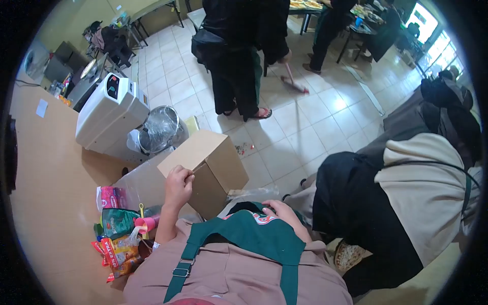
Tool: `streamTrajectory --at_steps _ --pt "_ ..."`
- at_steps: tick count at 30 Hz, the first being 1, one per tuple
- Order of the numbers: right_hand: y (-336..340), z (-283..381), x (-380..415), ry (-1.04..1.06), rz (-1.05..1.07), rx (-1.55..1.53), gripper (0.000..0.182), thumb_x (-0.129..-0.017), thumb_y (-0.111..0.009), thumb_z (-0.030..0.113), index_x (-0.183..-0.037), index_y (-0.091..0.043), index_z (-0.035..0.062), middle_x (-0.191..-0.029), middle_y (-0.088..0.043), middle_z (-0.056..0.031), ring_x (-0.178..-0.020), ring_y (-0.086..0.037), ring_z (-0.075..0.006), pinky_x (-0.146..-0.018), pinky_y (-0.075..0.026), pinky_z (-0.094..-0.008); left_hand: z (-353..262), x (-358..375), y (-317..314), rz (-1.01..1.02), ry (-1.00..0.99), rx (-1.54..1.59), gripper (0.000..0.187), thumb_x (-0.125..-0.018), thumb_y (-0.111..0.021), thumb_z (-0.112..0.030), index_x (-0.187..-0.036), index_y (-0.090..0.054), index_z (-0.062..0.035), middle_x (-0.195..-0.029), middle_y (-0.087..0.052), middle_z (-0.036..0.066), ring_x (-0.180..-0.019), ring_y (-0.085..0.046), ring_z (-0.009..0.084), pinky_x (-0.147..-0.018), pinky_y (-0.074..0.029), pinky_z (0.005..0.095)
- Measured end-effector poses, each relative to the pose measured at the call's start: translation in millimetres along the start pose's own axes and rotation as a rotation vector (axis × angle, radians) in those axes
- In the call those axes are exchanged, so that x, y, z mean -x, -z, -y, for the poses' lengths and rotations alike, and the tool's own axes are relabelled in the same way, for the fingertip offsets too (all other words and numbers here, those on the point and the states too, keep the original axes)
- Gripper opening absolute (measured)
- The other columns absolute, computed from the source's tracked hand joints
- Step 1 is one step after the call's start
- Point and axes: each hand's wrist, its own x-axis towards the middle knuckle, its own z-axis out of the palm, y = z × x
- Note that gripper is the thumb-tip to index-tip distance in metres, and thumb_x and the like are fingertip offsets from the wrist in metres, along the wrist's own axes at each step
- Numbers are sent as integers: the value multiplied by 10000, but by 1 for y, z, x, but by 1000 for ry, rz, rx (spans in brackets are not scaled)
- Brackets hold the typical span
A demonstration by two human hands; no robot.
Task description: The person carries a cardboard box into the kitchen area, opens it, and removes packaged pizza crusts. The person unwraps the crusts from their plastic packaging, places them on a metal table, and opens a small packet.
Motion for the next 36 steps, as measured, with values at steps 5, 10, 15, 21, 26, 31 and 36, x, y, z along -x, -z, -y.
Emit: streamTrajectory --at_steps 5,10,15,21,26,31,36 --pt "13 18 -59 115 65 90 300 -781 -494 232 -1006 -509 33 -971 -525 -168 -937 -486 -297 -799 -385 -348 16 -20 3 -15 67 19 47 -664 -562 -81 -668 -564 -34 -693 -500 93 -723 -497 264 -631 -398 367" --pt "31 21 -136 275 71 112 288 -774 -505 217 -1010 -513 53 -963 -524 -158 -919 -492 -290 -783 -392 -344 31 -57 -6 -10 136 22 44 -656 -564 -81 -659 -563 -37 -692 -500 98 -728 -499 269 -635 -398 365" --pt "63 18 -220 255 88 112 290 -770 -515 227 -1020 -518 78 -965 -521 -151 -882 -500 -288 -754 -406 -340 53 -123 -10 -74 185 -69 55 -650 -570 -80 -663 -559 -28 -693 -503 109 -715 -505 276 -628 -404 363" --pt "108 29 -300 188 113 131 319 -758 -524 252 -1015 -522 63 -927 -547 -164 -870 -520 -300 -759 -412 -348 94 -201 -6 -208 364 -48 76 -662 -568 -74 -685 -555 -3 -699 -514 118 -654 -522 270 -596 -419 344" --pt "125 32 -337 184 95 147 311 -749 -522 248 -990 -537 52 -908 -557 -157 -849 -533 -283 -741 -421 -337 136 -246 -20 -260 399 -67 102 -669 -570 -85 -726 -573 -1 -726 -542 127 -665 -539 264 -614 -430 331" --pt "124 14 -363 120 138 141 340 -725 -544 264 -993 -543 54 -934 -559 -145 -851 -539 -273 -734 -425 -317 173 -290 -43 -243 448 -133 97 -676 -575 -96 -721 -582 -10 -727 -568 129 -669 -553 270 -611 -432 349" --pt "117 12 -400 68 198 39 359 -745 -537 271 -1019 -523 39 -970 -553 -148 -879 -538 -260 -750 -419 -305 216 -326 -66 -141 493 -112 102 -674 -579 -106 -731 -592 -23 -722 -571 129 -691 -556 272 -627 -433 359"
